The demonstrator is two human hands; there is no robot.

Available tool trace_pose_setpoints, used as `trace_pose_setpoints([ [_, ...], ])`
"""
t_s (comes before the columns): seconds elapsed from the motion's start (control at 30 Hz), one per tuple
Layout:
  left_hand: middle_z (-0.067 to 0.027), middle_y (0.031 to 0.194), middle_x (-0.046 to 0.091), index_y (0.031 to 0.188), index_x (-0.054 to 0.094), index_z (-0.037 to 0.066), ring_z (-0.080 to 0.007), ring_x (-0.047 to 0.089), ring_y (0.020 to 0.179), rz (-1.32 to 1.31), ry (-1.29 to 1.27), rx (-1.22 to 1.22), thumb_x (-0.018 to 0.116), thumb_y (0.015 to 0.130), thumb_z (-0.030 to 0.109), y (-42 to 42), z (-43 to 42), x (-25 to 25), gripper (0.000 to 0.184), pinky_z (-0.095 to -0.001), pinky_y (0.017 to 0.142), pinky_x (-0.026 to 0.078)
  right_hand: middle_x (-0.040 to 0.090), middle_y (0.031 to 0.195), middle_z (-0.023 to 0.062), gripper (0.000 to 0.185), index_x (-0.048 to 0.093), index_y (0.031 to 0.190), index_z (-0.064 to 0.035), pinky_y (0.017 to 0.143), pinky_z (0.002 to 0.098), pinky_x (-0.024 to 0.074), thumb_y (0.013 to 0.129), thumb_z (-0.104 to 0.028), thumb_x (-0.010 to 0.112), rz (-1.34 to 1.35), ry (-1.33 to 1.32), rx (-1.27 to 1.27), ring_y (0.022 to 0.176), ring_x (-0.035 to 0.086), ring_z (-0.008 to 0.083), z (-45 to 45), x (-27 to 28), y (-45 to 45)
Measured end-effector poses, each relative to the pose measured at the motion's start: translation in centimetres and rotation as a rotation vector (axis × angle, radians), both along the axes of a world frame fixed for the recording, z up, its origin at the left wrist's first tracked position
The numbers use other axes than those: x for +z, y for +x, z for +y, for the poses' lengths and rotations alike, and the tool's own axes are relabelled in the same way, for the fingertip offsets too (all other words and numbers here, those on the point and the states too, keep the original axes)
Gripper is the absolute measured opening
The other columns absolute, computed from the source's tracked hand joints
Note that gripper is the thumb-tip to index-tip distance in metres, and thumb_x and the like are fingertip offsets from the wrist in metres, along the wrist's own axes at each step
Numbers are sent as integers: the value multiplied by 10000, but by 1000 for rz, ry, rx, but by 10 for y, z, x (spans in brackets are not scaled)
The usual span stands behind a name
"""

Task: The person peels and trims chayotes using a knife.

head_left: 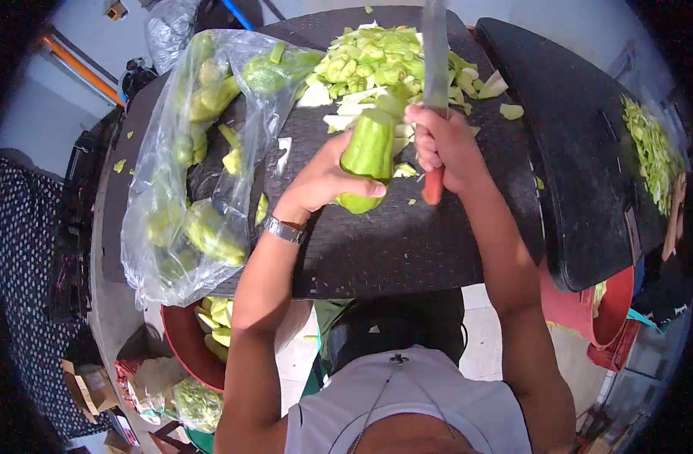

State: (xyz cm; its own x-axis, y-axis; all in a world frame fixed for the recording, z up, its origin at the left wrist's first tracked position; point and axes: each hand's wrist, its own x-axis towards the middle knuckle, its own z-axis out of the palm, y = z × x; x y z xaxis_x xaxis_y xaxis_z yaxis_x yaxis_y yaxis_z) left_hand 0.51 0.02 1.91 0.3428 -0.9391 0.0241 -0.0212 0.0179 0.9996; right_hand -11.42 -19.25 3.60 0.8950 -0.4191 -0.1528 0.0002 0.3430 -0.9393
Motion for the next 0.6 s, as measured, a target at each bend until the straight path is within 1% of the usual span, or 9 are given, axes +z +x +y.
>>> trace_pose_setpoints([
  [0.03,-40,1112,689,1335,592,34,-156,629,1037,31,-5,8,906,658,94,0,1,3,749,-322,961,489,408,549,-64,337,527,782,-122,385,251,331,987,-343,679,26,-47,-53,398,376,56,0,0,1],
  [0.1,-41,1120,687,1336,592,37,-159,627,1046,94,-12,14,901,654,84,1,3,7,750,-326,968,485,405,540,-65,353,535,789,-122,387,252,332,994,-374,673,60,-11,30,395,374,58,1,10,-3],
  [0.23,-43,1123,684,1348,582,38,-156,627,1038,-42,-22,-28,900,677,108,1,3,4,745,-322,961,487,433,510,-58,375,548,782,-142,356,263,322,958,-423,722,96,107,246,353,366,68,10,12,-4],
  [0.27,-43,1121,684,1351,578,36,-156,627,1036,-53,-22,-34,899,683,114,-1,3,2,745,-322,960,488,429,506,-62,365,545,772,-158,367,263,327,956,-418,725,69,107,248,364,380,69,13,11,-2],
  [0.37,-46,1119,684,1359,567,31,-160,628,1034,-120,-12,-36,897,700,132,-2,2,-3,744,-323,959,487,444,525,-66,342,538,770,-162,386,254,340,943,-374,743,52,173,205,392,400,61,4,-1,1],
  [0.4,-47,1118,684,1361,564,29,-162,628,1035,-152,-9,-32,897,706,138,-2,1,-3,744,-324,959,487,452,535,-67,328,547,775,-154,391,253,343,937,-354,750,25,131,146,399,403,58,4,-2,1],
  [0.47,-52,1114,685,1347,573,25,-167,627,1038,-86,4,-1,895,706,147,-5,-1,1,728,-327,960,483,468,554,-68,300,565,786,-137,401,251,349,925,-314,764,-28,44,32,414,410,52,5,2,1],
  [0.57,-59,1109,686,1321,589,23,-169,626,1037,-89,27,3,892,704,163,-3,0,2,701,-328,955,481,500,604,-61,264,618,840,-86,404,253,331,898,-279,788,-9,-144,-113,426,411,50,13,5,2],
  [0.6,-62,1107,687,1311,595,23,-169,626,1035,-108,35,-5,890,703,169,-2,0,2,691,-327,953,481,493,597,-62,273,581,818,-102,408,247,331,903,-259,788,8,-207,-150,425,408,47,15,5,3],
])
